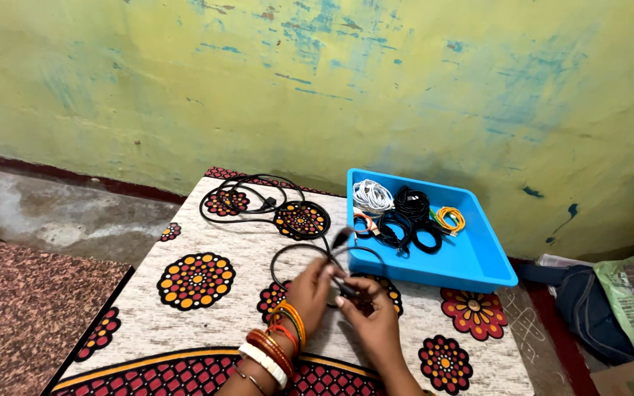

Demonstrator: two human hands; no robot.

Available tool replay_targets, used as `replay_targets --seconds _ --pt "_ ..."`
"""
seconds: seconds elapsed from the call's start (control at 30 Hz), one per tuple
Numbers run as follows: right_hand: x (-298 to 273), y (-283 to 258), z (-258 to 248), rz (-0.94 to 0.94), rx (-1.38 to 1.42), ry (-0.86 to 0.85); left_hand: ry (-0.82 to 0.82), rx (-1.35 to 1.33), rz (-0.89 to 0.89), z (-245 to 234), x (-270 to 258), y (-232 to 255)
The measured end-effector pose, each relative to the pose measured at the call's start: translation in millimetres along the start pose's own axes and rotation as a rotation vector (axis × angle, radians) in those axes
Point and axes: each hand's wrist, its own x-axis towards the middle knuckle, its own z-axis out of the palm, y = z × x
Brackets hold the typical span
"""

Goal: The person sorts various black, white, blue, and yellow cables from a blue tray onto a patterned mat and then coils the black cables individually by hand.

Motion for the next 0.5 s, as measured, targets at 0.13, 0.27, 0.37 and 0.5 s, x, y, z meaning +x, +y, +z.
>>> replay_targets --seconds 0.13,0.27,0.37,0.5 --pt "1 -2 -2 0.064 -0.066 0.065 0.224 0.083 -0.108 -11 14 -17" --pt "1 -10 -8 0.03 0.005 0.19 0.232 0.301 -0.192 -17 16 -9" --pt "-3 -23 -13 -0.097 -0.1 0.294 0.084 0.366 0.015 -17 10 -2" --pt "-14 -52 -10 -0.186 -0.324 0.402 -0.054 0.446 0.233 -9 4 2"
